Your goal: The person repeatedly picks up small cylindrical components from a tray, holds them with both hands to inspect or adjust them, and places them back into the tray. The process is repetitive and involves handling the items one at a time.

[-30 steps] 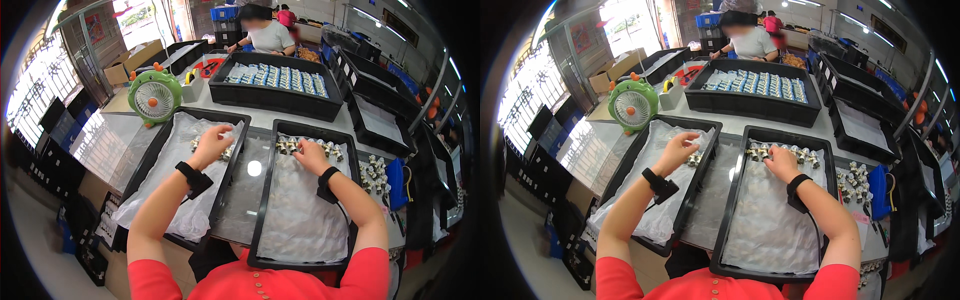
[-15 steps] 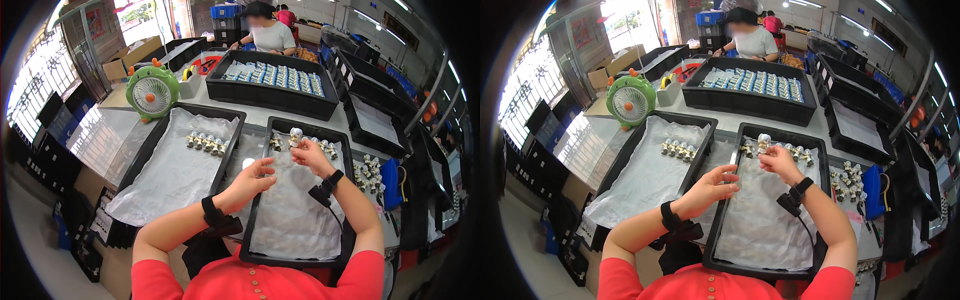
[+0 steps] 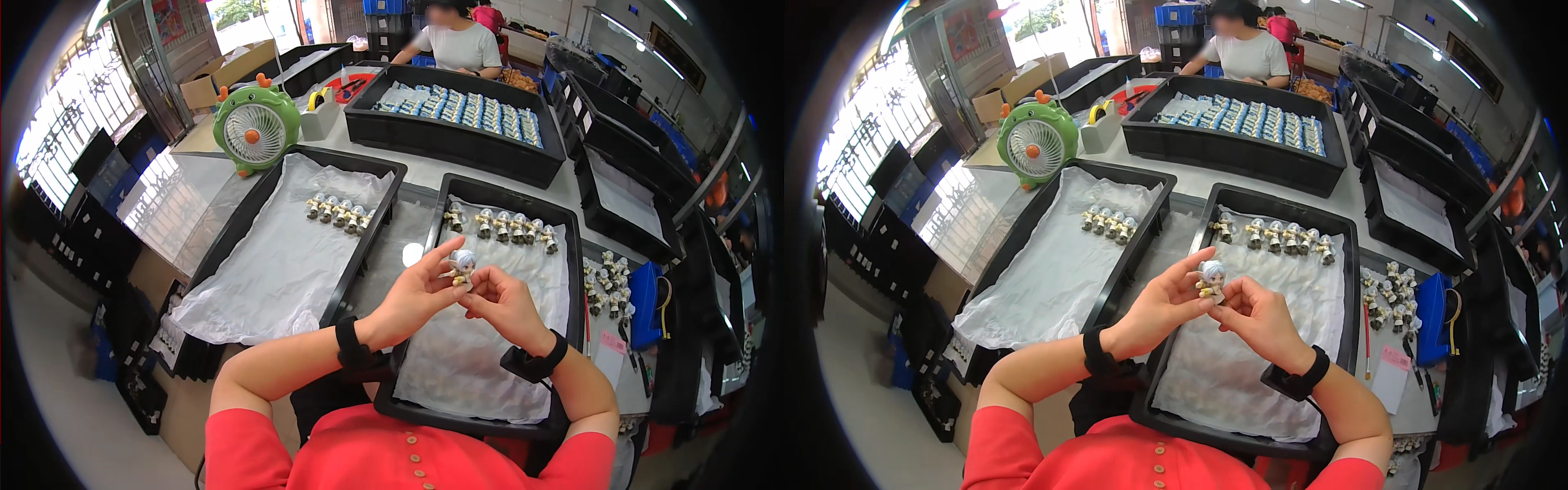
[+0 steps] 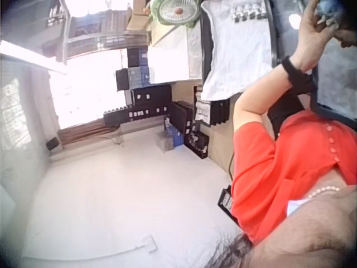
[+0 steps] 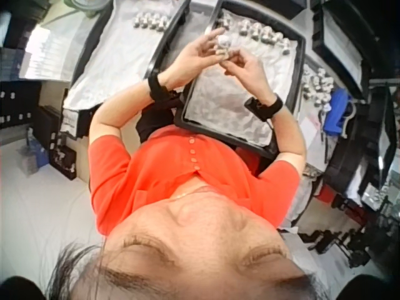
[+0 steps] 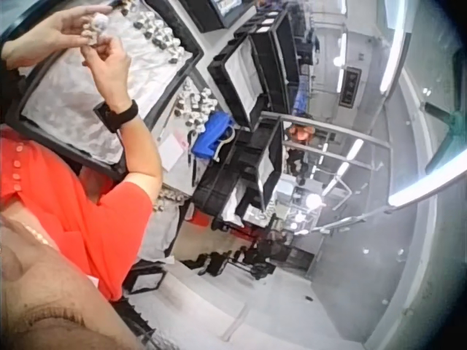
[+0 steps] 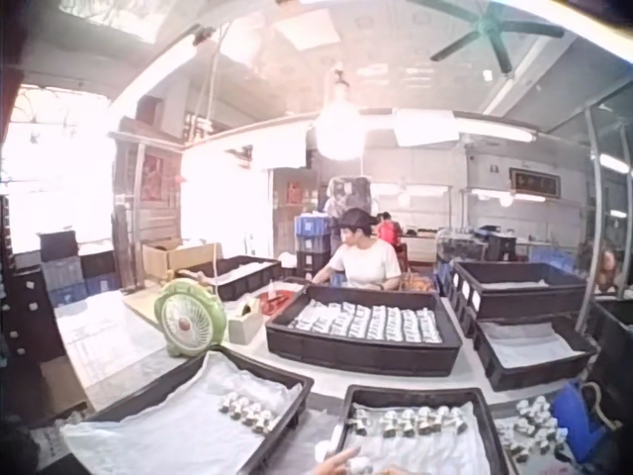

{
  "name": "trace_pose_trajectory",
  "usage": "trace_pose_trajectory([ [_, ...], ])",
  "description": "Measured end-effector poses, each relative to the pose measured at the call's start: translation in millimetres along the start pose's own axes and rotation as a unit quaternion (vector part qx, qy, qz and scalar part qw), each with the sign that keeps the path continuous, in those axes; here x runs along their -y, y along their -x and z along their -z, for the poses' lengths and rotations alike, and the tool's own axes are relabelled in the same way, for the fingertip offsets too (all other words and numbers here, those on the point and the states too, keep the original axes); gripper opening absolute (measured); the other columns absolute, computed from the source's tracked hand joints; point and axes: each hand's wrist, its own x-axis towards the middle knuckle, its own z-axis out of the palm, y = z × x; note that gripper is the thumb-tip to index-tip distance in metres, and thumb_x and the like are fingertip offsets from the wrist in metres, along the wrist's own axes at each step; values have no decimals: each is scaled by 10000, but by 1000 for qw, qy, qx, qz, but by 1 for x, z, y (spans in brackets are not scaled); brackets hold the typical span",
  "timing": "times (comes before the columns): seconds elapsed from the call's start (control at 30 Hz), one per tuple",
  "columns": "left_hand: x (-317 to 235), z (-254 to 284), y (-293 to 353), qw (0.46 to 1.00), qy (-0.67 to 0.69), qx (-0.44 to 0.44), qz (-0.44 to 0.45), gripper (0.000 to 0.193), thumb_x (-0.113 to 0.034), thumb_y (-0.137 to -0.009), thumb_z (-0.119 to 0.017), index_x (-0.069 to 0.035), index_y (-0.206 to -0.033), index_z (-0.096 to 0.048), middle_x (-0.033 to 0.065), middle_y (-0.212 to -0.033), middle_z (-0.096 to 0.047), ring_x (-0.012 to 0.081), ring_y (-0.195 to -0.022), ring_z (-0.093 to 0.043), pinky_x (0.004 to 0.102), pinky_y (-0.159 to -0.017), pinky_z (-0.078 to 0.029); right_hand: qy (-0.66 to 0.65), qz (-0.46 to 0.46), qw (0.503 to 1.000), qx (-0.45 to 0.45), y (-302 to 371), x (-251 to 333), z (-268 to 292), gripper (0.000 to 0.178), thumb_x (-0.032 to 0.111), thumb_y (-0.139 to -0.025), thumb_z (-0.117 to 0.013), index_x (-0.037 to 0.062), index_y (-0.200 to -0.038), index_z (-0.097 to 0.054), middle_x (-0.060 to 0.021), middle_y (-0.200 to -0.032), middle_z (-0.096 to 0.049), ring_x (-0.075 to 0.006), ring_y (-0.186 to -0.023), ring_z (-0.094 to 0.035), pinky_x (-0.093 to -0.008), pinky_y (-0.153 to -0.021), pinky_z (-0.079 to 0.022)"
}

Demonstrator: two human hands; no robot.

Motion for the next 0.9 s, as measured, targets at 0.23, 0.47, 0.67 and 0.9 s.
trace_pose_trajectory([
  [0.23,8,-3,14,999,-14,-29,-11,639,-36,-912,-559,-110,-1460,-239,57,-1192,-507,140,-1107,-518,307,-957,-430,7,5,1000,16,3,-2,-7,232,155,-827,-711,4,-904,-553,-43,-785,-651,-85,-691,-625,-222,-618,-502],
  [0.47,14,9,19,994,97,-32,28,586,-87,-946,-516,-120,-1458,-234,68,-1201,-537,156,-1108,-539,317,-973,-435,120,88,989,-3,12,5,-9,432,132,-779,-744,29,-1105,-480,-64,-770,-646,-101,-682,-624,-244,-629,-497],
  [0.67,12,16,8,992,104,-23,61,562,-113,-944,-532,-118,-1443,-271,70,-1233,-541,158,-1142,-530,312,-975,-444,119,114,986,-35,7,-1,-10,657,107,-784,-727,60,-1330,-364,-63,-751,-631,-120,-681,-621,-259,-655,-501],
  [0.9,14,27,-7,992,108,13,70,486,-187,-975,-481,-92,-1423,-314,49,-1241,-533,148,-1132,-533,308,-964,-447,140,86,986,-26,4,0,-7,746,96,-797,-713,87,-1416,-297,-61,-746,-637,-108,-681,-618,-252,-657,-493],
])
